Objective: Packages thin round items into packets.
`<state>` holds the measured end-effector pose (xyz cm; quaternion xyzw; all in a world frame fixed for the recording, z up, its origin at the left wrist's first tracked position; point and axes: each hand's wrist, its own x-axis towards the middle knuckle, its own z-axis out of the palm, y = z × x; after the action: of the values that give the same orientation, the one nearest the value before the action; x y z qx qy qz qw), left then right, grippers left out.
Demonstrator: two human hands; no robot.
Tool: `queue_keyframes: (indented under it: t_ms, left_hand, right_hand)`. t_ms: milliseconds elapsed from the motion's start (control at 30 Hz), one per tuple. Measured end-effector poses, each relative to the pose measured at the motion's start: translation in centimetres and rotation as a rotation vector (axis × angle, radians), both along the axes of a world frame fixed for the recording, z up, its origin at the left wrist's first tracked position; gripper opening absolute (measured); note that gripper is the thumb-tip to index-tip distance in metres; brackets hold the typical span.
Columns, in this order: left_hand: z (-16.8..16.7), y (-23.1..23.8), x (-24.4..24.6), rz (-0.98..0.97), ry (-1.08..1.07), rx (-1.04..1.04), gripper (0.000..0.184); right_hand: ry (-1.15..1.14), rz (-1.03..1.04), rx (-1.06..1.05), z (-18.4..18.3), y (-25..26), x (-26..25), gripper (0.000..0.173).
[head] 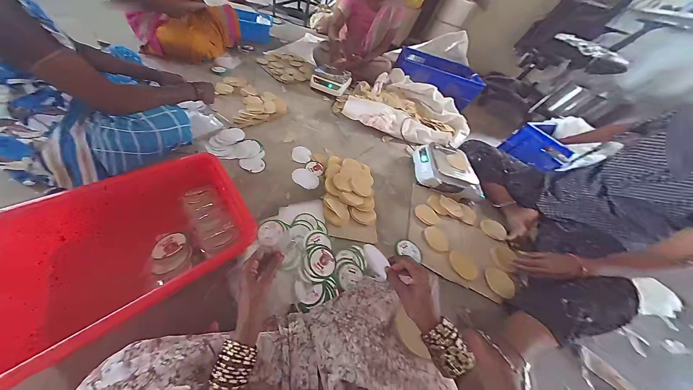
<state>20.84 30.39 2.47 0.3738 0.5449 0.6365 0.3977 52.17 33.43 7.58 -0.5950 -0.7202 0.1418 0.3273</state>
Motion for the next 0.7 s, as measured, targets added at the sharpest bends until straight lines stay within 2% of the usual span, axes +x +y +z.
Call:
queue_keyframes:
  t_ms: [67,133,200,267,333,433,467,567,600,700]
  left_hand:
    - [0.3,-0.3,0.4,-0.019,0.039,0.021,0.01]
    - [0.4,-0.3,0.8,-0.024,0.083,0.04,0.009]
    - [0.5,-0.4,1.0,-0.026,0.121,0.027,0.009]
    - [0.2,-0.4,1.1,-0.03,0.145,0.009,0.01]
    - [0.0,-0.4,1.2,-0.031,0.168,-0.003,0.012]
    - [-0.3,-0.6,1.2,-0.031,0.177,-0.022,0.012]
    - [-0.4,-0.6,1.2,-0.03,0.174,-0.024,0.012]
    - [-0.3,-0.5,1.1,-0.029,0.166,-0.03,0.012]
    - [-0.4,-0.5,1.1,-0.027,0.164,-0.032,0.013]
    - [-0.5,-0.5,1.0,-0.021,0.164,-0.049,0.014]
  right_hand:
    - [-0.235,0.028,0.245,1.2,-2.4,3.4,0.019]
    - [-0.456,0.038,0.33,1.4,-5.1,6.2,0.027]
    - [-0.606,0.094,0.299,0.6,-7.8,8.2,0.029]
    - [-0.659,0.212,0.165,-0.8,-10.0,9.2,0.028]
    - [-0.523,0.274,-0.049,-1.7,-11.1,9.8,0.029]
    - [-0.354,0.067,-0.076,-0.9,-10.7,9.7,0.031]
    - [-0.343,-0.038,-0.112,-0.6,-10.2,9.5,0.037]
    - [-0.154,-0.268,-0.556,-0.7,-8.1,9.9,0.072]
    - [-0.11,-0.301,-0.624,-1.3,-7.5,10.1,0.08]
    - [-0.007,-0.349,-0.714,-1.6,-7.1,9.6,0.086]
